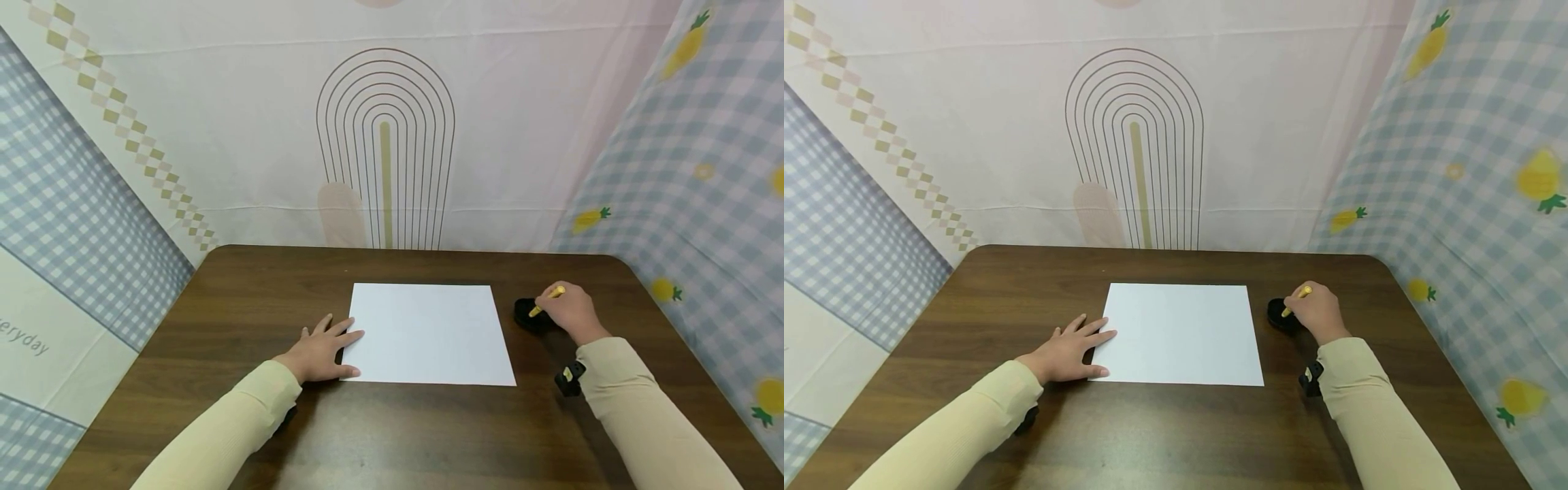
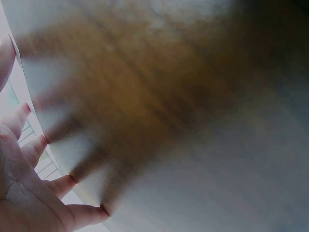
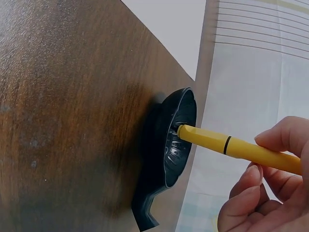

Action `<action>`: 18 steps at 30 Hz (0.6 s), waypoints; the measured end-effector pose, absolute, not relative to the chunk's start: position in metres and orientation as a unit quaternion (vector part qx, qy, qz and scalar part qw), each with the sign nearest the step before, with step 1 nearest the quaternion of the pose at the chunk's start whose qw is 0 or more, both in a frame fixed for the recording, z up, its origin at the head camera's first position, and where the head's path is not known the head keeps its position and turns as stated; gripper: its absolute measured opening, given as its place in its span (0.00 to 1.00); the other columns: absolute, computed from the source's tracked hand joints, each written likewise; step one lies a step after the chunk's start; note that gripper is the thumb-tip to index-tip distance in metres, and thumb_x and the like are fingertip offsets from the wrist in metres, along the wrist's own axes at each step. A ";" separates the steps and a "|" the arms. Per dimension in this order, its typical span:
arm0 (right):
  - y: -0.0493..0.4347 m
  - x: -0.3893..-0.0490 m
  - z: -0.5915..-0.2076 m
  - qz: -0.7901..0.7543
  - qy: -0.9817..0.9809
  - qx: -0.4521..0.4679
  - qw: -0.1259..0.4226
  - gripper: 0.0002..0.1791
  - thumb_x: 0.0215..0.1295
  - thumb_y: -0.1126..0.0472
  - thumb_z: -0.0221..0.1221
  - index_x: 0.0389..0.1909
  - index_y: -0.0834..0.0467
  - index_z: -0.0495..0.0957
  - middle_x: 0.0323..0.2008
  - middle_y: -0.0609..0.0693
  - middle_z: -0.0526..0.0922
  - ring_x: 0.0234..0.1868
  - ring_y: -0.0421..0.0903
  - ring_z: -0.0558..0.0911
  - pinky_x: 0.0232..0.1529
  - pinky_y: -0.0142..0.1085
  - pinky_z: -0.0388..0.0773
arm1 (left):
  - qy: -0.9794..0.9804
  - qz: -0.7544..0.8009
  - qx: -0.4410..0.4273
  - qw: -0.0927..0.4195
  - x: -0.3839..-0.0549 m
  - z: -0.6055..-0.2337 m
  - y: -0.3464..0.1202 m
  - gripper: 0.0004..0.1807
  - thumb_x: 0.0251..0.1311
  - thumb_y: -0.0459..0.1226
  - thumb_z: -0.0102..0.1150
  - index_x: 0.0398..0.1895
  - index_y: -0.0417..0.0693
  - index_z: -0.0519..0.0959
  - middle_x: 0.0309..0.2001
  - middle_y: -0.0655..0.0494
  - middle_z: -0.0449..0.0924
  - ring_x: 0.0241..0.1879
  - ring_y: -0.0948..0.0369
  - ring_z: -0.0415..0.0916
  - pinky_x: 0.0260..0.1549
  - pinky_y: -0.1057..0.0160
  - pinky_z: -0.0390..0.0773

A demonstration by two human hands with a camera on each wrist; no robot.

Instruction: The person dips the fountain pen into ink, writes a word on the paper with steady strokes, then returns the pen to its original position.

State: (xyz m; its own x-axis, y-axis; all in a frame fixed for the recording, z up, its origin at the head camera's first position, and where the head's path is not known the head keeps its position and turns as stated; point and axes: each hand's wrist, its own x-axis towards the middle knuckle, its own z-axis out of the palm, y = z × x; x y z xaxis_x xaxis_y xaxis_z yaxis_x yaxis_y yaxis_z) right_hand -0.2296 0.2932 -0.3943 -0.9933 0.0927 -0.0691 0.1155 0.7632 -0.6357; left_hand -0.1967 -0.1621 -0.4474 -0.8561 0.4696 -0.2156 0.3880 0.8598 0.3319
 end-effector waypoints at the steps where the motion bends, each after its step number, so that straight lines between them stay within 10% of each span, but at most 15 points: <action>1: 0.294 -0.230 -0.395 -0.340 0.938 0.057 0.017 0.13 0.63 0.59 0.55 0.38 0.68 0.75 0.35 0.60 0.79 0.33 0.52 0.76 0.30 0.37 0.71 | 0.953 0.140 0.225 0.147 -0.197 -0.448 -0.162 0.40 0.56 0.59 0.62 0.72 0.60 0.64 0.76 0.53 0.51 0.74 0.38 0.39 0.58 0.24 0.47; 18: 0.294 -0.227 -0.388 -0.412 0.903 0.115 -0.044 0.17 0.66 0.56 0.53 0.46 0.65 0.76 0.37 0.56 0.75 0.29 0.45 0.71 0.28 0.34 0.71 | 0.952 0.145 0.224 0.152 -0.196 -0.445 -0.162 0.40 0.57 0.58 0.62 0.72 0.60 0.63 0.76 0.53 0.50 0.74 0.38 0.38 0.58 0.24 0.45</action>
